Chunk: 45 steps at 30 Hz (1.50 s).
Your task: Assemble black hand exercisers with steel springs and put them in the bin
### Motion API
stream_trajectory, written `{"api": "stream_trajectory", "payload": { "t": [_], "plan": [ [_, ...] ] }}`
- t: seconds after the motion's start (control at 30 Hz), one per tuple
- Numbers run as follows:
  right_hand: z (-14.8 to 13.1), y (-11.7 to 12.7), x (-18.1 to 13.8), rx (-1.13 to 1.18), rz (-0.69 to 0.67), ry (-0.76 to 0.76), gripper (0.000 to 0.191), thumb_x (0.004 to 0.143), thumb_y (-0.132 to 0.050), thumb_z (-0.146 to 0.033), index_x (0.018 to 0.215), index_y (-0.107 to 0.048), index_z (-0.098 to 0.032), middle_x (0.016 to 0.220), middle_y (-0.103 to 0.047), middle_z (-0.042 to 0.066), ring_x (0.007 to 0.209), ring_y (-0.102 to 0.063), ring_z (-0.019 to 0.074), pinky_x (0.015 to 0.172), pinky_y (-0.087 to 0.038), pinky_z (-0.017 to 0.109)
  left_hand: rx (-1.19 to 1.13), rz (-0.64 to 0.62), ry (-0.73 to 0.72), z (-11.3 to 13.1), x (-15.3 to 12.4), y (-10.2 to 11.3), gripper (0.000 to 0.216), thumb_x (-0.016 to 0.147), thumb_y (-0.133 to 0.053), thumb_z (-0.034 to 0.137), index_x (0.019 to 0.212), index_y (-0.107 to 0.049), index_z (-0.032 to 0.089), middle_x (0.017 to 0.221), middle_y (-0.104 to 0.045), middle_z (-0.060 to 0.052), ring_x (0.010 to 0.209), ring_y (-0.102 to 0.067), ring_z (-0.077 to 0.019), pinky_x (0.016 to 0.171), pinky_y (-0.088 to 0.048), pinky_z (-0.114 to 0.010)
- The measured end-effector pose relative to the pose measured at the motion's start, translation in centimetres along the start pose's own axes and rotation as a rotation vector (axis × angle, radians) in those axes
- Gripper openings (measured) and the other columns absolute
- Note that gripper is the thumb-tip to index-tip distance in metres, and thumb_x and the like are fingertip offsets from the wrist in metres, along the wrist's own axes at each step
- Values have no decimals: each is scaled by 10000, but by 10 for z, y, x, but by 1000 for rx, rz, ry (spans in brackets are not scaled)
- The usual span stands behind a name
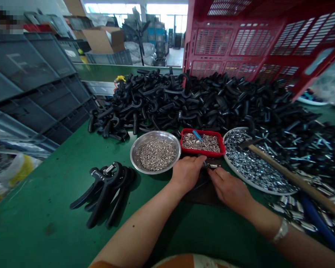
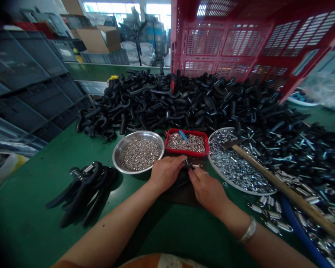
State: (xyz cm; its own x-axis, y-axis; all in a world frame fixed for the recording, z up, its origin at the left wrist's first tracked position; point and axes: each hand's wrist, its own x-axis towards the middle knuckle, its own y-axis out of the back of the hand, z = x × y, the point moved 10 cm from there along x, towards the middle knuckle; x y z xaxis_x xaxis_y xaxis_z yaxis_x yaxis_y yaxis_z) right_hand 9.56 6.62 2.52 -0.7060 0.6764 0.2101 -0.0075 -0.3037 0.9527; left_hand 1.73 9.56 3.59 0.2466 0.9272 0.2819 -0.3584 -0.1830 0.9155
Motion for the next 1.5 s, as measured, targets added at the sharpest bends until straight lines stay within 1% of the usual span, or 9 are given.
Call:
{"api": "stream_trajectory", "payload": {
  "t": [0.37,0.6,0.73,1.0,1.07,1.13,1.27,1.4,1.5],
  "plan": [
    [8,-18,-21,232,-25,-110,400,869,-350,-238,1227,-461,-99,986,-557,134,729,-578,168,618,-474,274,146,-121,-185,22,9,-22,532,869,-410,244,1362,-226,323,891,-639,3,772,-585,-128,652,-434,-212],
    [11,-18,-20,264,-43,-122,390,848,-352,-210,1203,-478,-110,918,-561,113,668,-564,163,578,-460,274,243,-122,-268,37,11,-19,505,868,-387,242,1350,-262,323,847,-632,-2,735,-583,-140,624,-442,-225],
    [14,-18,-22,291,-55,-133,377,831,-369,-195,1178,-495,-120,910,-558,108,689,-569,176,570,-461,276,311,-196,-412,52,6,-24,541,866,-365,208,1372,-197,299,801,-614,-2,707,-575,-148,613,-450,-242],
    [15,-6,-20,300,-16,-97,366,843,-381,-225,1180,-500,-147,925,-567,100,709,-561,166,559,-440,265,301,-291,-387,37,0,-29,591,850,-369,176,1387,-146,282,933,-628,-29,775,-599,-149,682,-477,-258],
    [42,10,-27,217,47,-155,365,841,-401,-251,1181,-497,-163,972,-574,112,790,-557,193,583,-434,278,217,-292,-364,31,-1,-30,586,849,-372,175,1386,-153,258,997,-633,-39,817,-608,-156,724,-488,-278],
    [91,26,-48,55,97,-335,364,825,-430,-266,1165,-506,-164,1018,-572,142,860,-536,241,595,-417,313,82,-254,-315,23,0,-27,538,864,-359,193,1376,-193,209,1087,-617,-52,915,-598,-156,800,-483,-292],
    [180,24,-105,-206,-46,-552,268,676,-602,-346,890,-609,-184,855,-602,155,714,-517,276,503,-332,350,-153,-137,-295,20,1,-15,375,887,-340,237,1248,-422,179,1211,-553,-43,1104,-503,-116,926,-420,-256],
    [214,7,-135,-88,-78,-537,98,709,-579,-271,773,-608,-203,706,-583,110,630,-495,191,492,-278,317,-175,-173,-369,31,-2,-12,306,885,-370,289,1115,-559,218,1158,-590,-6,1052,-536,-100,895,-434,-228],
    [227,1,-135,139,-79,-562,207,695,-600,-331,802,-636,-158,689,-597,119,626,-531,185,521,-353,331,-64,-218,-373,36,-5,-10,346,874,-380,374,1141,-548,232,1186,-575,-9,1014,-566,-136,834,-473,-267]
  ]
}}
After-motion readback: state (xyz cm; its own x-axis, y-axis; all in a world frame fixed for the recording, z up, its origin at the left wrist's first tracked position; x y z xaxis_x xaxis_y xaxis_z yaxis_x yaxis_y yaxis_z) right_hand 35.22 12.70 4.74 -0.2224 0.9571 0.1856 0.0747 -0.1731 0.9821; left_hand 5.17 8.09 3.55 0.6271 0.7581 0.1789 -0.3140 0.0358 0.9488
